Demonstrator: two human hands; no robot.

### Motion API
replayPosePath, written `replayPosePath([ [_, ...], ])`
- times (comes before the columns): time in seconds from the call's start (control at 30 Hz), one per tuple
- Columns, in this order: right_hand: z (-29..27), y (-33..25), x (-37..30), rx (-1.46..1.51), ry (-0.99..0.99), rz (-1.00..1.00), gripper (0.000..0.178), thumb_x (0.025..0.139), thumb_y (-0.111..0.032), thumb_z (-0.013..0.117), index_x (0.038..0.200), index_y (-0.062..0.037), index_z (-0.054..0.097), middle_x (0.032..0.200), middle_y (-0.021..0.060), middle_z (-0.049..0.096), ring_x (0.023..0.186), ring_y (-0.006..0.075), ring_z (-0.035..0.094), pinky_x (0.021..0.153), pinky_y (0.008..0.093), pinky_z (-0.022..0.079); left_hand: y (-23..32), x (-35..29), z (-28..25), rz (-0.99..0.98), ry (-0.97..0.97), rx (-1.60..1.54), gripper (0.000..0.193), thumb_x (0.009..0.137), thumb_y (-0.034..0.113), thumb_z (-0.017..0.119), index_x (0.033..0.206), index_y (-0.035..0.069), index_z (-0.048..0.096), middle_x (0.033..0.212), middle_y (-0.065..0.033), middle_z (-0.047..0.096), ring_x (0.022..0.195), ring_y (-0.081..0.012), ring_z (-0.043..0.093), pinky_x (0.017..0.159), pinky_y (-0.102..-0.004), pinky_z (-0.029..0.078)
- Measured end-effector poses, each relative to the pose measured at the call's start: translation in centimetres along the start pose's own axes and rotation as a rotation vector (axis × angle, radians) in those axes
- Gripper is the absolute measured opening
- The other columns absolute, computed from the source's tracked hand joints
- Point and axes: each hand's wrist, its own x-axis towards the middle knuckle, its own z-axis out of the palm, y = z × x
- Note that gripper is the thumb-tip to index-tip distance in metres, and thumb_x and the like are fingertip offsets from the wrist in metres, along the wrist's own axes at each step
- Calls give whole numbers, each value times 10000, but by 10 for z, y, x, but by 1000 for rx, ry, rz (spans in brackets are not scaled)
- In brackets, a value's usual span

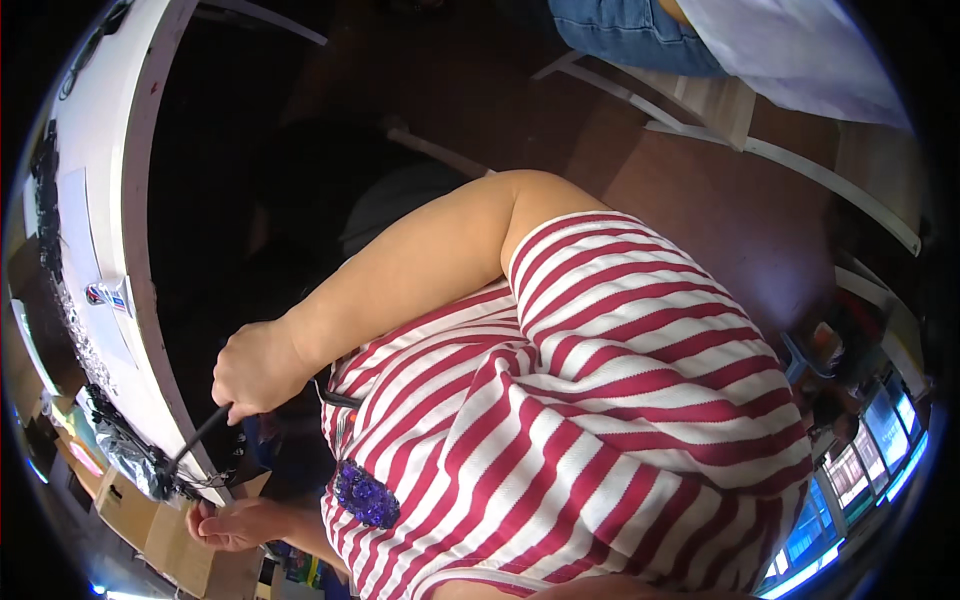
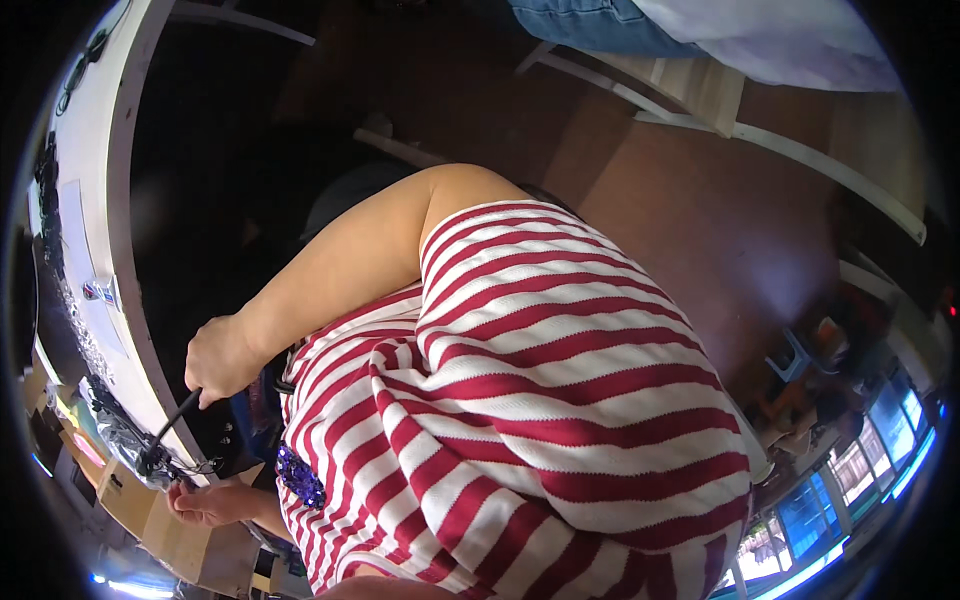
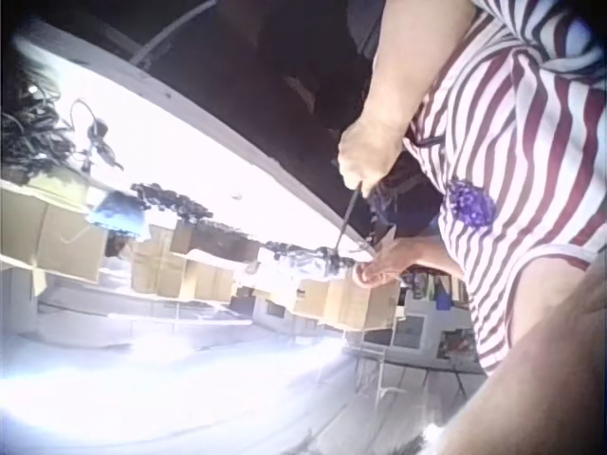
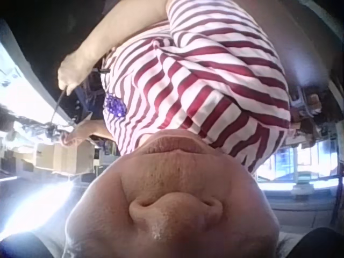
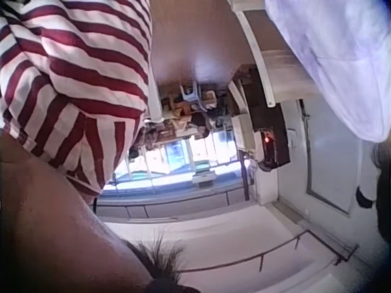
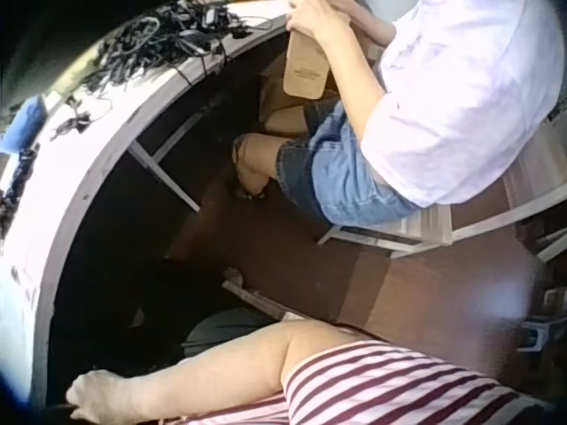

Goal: The person assembles small electronic devices by hand. They pick up a black cylindrical component, apply glue from a tube to the interior, insert a small white part, and then screw on a black cap. This process is repeated for multiple units on a cluttered workbench.

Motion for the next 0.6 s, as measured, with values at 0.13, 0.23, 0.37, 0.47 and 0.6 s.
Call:
replayPosePath([
  [0.13, 6, 5, -6, 59, -41, -142, 378, 866, -399, 481, 814, -46, 606, 781, 134, 627, 791, 324, 603, 699, 417, 485, 7, -18, 24, -710, -265, -1306, 465, 861, 333, 506, 1138, -36, 449, 1094, -165, 525, 1105, -315, 462, 979, -409, 385],
  [0.23, 12, 12, -20, 193, -197, -110, 329, 870, -334, 484, 899, -30, 608, 856, 190, 597, 843, 337, 575, 721, 396, 461, 36, -12, 29, -893, -121, -1706, 427, 818, 317, 522, 1111, 10, 478, 998, -89, 539, 940, -233, 474, 799, -311, 487],
  [0.37, 0, 7, -19, 205, -174, -2, 228, 865, -223, 534, 840, -5, 598, 709, 160, 559, 682, 287, 580, 606, 348, 450, 61, -6, 58, -665, -68, -1641, 446, 899, 456, 412, 1169, 111, 494, 996, -88, 550, 842, -213, 499, 839, -387, 378],
  [0.47, 3, 2, -19, 262, -194, 90, 273, 868, -249, 533, 754, -2, 549, 688, 179, 531, 631, 329, 530, 570, 375, 409, 64, -12, 59, -614, 1, -1517, 475, 934, 456, 328, 1232, 99, 425, 962, -78, 474, 793, -176, 442, 751, -327, 371],
  [0.6, 8, 5, -14, 192, -229, 83, 266, 870, -232, 538, 746, 3, 523, 657, 167, 486, 585, 315, 491, 536, 369, 380, 55, -18, 56, -627, 58, -1443, 509, 912, 517, 323, 1234, 130, 401, 841, -36, 465, 650, -125, 384, 607, -269, 342],
])
